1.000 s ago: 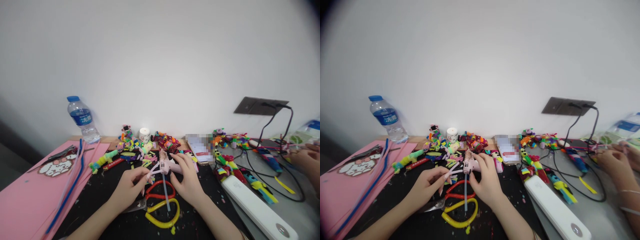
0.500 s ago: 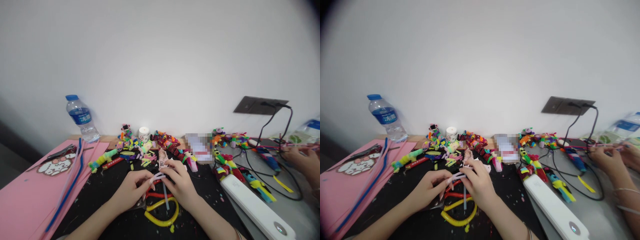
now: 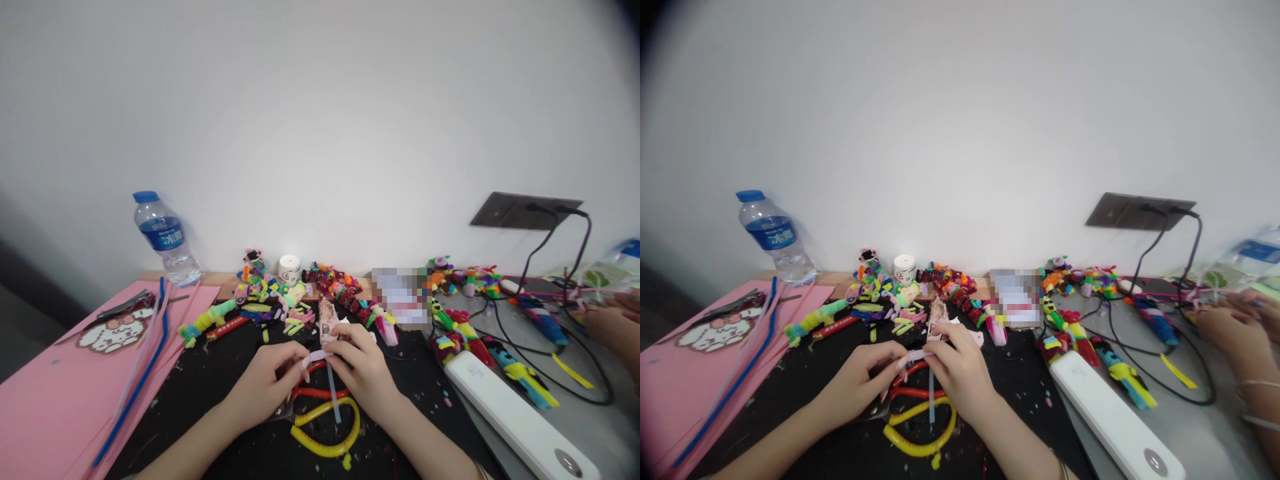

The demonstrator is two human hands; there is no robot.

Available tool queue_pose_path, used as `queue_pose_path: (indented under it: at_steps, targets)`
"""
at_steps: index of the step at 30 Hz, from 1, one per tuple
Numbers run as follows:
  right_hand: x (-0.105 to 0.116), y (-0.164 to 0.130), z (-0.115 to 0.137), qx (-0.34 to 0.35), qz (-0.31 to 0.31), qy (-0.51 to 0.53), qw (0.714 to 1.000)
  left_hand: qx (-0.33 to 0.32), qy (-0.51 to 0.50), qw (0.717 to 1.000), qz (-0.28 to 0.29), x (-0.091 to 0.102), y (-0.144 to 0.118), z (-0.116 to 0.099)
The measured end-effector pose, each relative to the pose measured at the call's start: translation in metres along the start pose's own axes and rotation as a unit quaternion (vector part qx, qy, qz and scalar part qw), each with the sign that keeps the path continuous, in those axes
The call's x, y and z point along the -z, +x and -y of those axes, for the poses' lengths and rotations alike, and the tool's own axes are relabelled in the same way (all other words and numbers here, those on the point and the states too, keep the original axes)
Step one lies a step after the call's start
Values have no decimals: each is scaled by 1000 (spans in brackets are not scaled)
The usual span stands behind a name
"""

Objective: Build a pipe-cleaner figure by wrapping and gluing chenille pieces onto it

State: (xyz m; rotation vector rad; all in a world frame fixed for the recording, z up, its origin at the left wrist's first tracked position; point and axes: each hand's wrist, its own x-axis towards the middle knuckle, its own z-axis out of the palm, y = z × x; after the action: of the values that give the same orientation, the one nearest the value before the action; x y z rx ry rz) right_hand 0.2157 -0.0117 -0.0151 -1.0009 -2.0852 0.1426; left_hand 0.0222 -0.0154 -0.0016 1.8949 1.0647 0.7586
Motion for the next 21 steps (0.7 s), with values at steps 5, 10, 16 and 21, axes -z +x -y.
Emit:
queue_pose_path:
  at_steps: [5, 10, 16, 21]
  targets:
    - [0, 0, -1, -6, 3, -5, 1000, -52, 89, 995, -19, 4, 1, -1]
    - [-1, 1, 0, -12, 2, 2, 1000, -60, 134, 989, -24, 7, -1, 2]
    - [-1, 0, 2, -9, 18, 1, 1000, -165, 176, 969, -56, 2, 1, 19]
    - [-1, 0, 3, -10, 26, 10, 1000, -170, 193, 966, -40, 1, 1, 20]
